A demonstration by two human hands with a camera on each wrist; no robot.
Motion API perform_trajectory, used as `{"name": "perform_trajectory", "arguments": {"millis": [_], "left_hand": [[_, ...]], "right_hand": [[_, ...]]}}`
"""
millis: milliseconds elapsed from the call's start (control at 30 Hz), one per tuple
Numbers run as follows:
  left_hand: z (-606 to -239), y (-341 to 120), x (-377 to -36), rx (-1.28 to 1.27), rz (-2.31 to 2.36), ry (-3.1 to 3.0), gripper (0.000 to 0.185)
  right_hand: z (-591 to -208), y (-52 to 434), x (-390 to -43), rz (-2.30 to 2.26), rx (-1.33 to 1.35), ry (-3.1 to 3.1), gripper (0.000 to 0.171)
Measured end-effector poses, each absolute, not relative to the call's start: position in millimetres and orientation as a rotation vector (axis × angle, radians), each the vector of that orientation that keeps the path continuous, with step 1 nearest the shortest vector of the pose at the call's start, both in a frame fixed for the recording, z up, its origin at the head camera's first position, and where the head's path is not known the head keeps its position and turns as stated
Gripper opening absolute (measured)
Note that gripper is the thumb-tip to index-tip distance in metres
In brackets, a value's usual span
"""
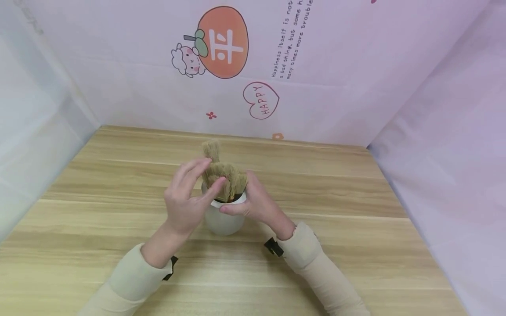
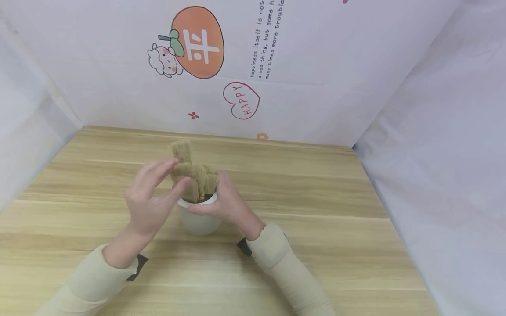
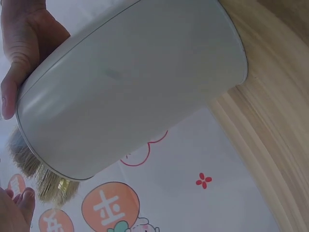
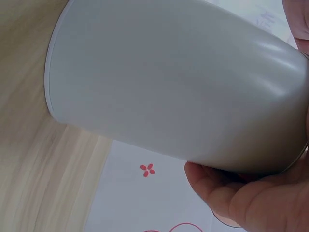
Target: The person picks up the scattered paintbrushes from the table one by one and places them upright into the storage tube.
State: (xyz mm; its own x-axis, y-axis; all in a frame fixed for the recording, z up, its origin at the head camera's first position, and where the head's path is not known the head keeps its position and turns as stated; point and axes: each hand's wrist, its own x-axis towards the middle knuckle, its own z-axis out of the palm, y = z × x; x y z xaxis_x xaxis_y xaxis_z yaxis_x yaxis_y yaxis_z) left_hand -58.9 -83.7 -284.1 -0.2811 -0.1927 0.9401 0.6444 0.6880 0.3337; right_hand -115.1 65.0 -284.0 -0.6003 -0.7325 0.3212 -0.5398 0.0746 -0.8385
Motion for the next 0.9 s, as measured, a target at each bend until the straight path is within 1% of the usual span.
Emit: {"name": "perform_trajectory", "arguments": {"millis": [133, 267, 467, 700, 900], "left_hand": [[-285.1, -86.3, -57.4, -0.39, -0.807, -1.649, 0.041], [-285.3, -88.1, -55.6, -0.377, -0.768, -1.672, 0.047], [-289.5, -92.8, -50.2, -0.285, -0.685, -1.77, 0.067], [-298.5, -103.8, -42.2, -0.201, -0.722, -1.916, 0.088], [-303.9, -109.2, -42.2, -0.194, -0.722, -2.002, 0.097]], "right_hand": [[-300.3, 63.5, -122.6, -1.534, -1.312, 2.191, 0.069], [-307.1, 63.3, -126.6, -1.531, -1.291, 2.205, 0.07], [-306.8, 63.2, -126.6, -1.548, -1.289, 2.198, 0.072], [-306.0, 63.7, -127.9, -1.551, -1.312, 2.199, 0.076], [-306.2, 64.3, -128.3, -1.521, -1.285, 2.214, 0.079]]}}
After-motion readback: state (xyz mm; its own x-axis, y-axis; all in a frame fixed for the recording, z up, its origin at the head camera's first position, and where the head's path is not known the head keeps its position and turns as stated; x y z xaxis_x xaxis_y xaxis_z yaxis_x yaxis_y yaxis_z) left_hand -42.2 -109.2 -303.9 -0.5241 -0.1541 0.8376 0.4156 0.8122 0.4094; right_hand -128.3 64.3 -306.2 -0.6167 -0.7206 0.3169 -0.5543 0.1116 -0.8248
